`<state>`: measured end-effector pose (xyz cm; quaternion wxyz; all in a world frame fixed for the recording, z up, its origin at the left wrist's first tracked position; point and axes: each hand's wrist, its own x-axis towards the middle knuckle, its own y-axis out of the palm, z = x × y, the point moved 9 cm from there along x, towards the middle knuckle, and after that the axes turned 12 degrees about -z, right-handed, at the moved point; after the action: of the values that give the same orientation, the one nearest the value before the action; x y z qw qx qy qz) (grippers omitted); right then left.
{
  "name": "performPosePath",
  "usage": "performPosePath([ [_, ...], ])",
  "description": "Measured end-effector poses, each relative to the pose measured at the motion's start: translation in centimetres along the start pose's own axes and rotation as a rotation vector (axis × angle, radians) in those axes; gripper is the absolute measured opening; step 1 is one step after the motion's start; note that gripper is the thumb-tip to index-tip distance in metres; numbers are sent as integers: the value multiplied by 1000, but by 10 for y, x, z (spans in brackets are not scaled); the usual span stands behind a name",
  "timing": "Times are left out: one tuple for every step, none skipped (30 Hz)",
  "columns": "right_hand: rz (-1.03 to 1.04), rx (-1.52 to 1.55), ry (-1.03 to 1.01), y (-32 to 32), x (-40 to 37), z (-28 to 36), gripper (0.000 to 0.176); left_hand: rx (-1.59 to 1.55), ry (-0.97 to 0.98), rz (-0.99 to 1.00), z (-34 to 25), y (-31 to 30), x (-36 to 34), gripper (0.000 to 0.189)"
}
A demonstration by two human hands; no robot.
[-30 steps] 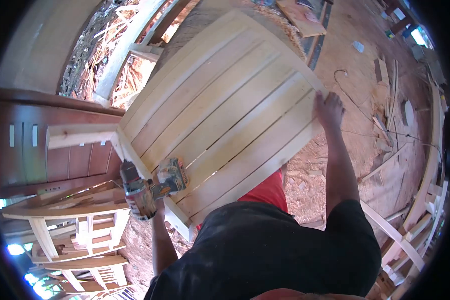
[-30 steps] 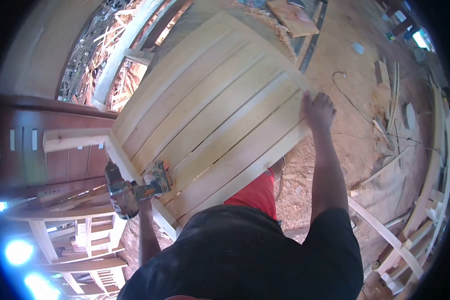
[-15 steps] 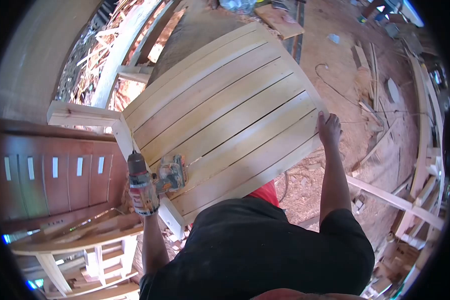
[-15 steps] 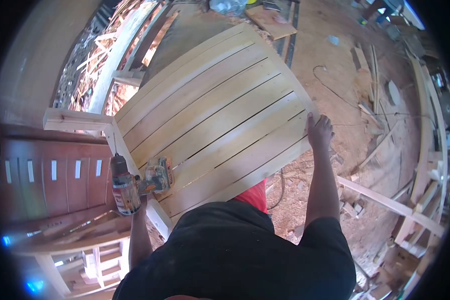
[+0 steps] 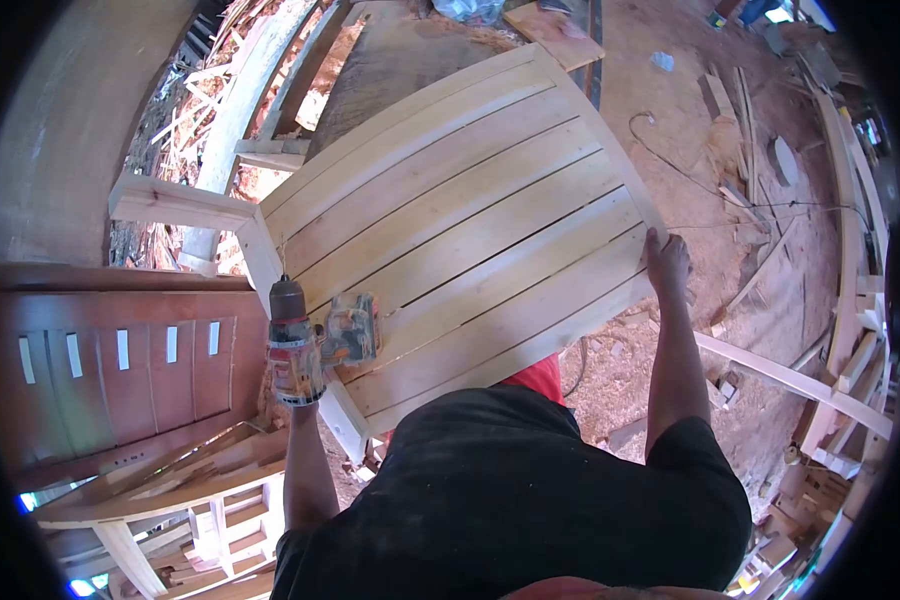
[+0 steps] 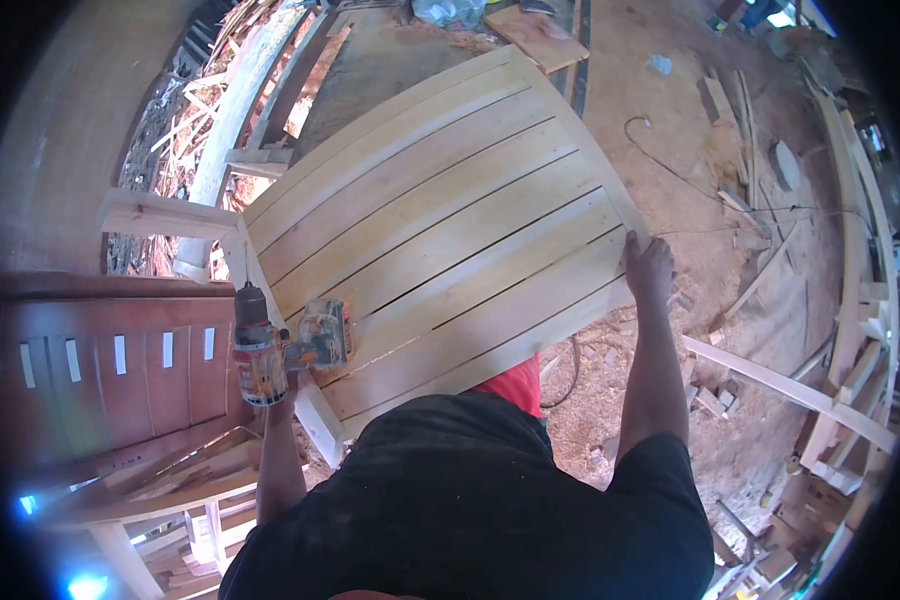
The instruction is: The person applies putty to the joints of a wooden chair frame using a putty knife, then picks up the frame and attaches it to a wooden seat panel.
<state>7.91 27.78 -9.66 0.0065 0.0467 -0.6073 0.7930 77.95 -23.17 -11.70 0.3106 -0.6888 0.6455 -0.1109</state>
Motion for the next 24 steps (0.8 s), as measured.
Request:
performPosePath([
  [19, 2, 11, -2, -1, 0, 73, 8, 7, 4, -2, 1, 2, 63],
  [39, 2, 23, -5, -4, -1, 72, 20, 15, 8, -2, 1, 5, 63],
  [60, -1, 36, -6, -10, -5, 71, 32, 18, 16, -2, 2, 5, 63],
  [60, -8, 37, -7, -14, -10, 71, 45, 28, 21, -5, 3, 5, 63],
  [55, -11, 39, -6, -18, -14, 71, 57, 38, 25, -8, 6, 8, 63],
  [49, -13, 39, -4, -20, -17, 70, 61, 47, 34, -10, 8, 11, 63],
  [31, -19, 39, -8, -22, -18, 70, 75, 59, 40, -12, 9, 14, 63],
  [16, -27, 41, -12, -27, -21, 69, 88, 71, 44, -13, 9, 16, 63],
  [-3, -31, 47, -14, -32, -24, 69, 97, 83, 52, -13, 9, 20, 64],
  [-2, -13, 29, -12, -35, -28, 68, 105, 99, 60, -16, 10, 24, 64],
  [-1, 2, 15, -10, -35, -36, 68, 113, 112, 64, -20, 10, 25, 64],
  [-4, 17, 10, -13, -37, -43, 67, 120, 133, 74, -24, 13, 31, 64],
  [-12, 51, -9, -14, -41, -49, 67, 125, 149, 82, -26, 14, 35, 64],
  [-22, 84, -26, -16, -41, -54, 68, 135, 165, 89, -30, 16, 37, 64],
  [-32, 115, -46, -20, -45, -59, 69, 141, 183, 93, -34, 16, 41, 64],
  [-9, 164, -40, -24, -51, -63, 68, 151, 206, 97, -40, 17, 45, 64],
  [12, 212, -38, -28, -57, -66, 68, 155, 218, 102, -43, 16, 47, 64],
  [35, 255, -38, -32, -66, -69, 68, 167, 238, 106, -45, 17, 53, 64],
  [74, 270, -22, -30, -76, -76, 66, 180, 255, 113, -48, 19, 56, 64],
  [114, 284, -9, -28, -85, -83, 64, 189, 267, 120, -49, 22, 57, 65],
  [157, 300, 1, -25, -94, -89, 62, 200, 286, 125, -52, 22, 58, 65],
  [126, 299, -9, -25, -102, -95, 62, 215, 307, 125, -55, 25, 61, 65],
  [98, 299, -21, -22, -114, -102, 62, 229, 331, 131, -58, 26, 63, 65],
  [72, 296, -35, -19, -126, -108, 62, 246, 354, 133, -60, 27, 66, 65],
])
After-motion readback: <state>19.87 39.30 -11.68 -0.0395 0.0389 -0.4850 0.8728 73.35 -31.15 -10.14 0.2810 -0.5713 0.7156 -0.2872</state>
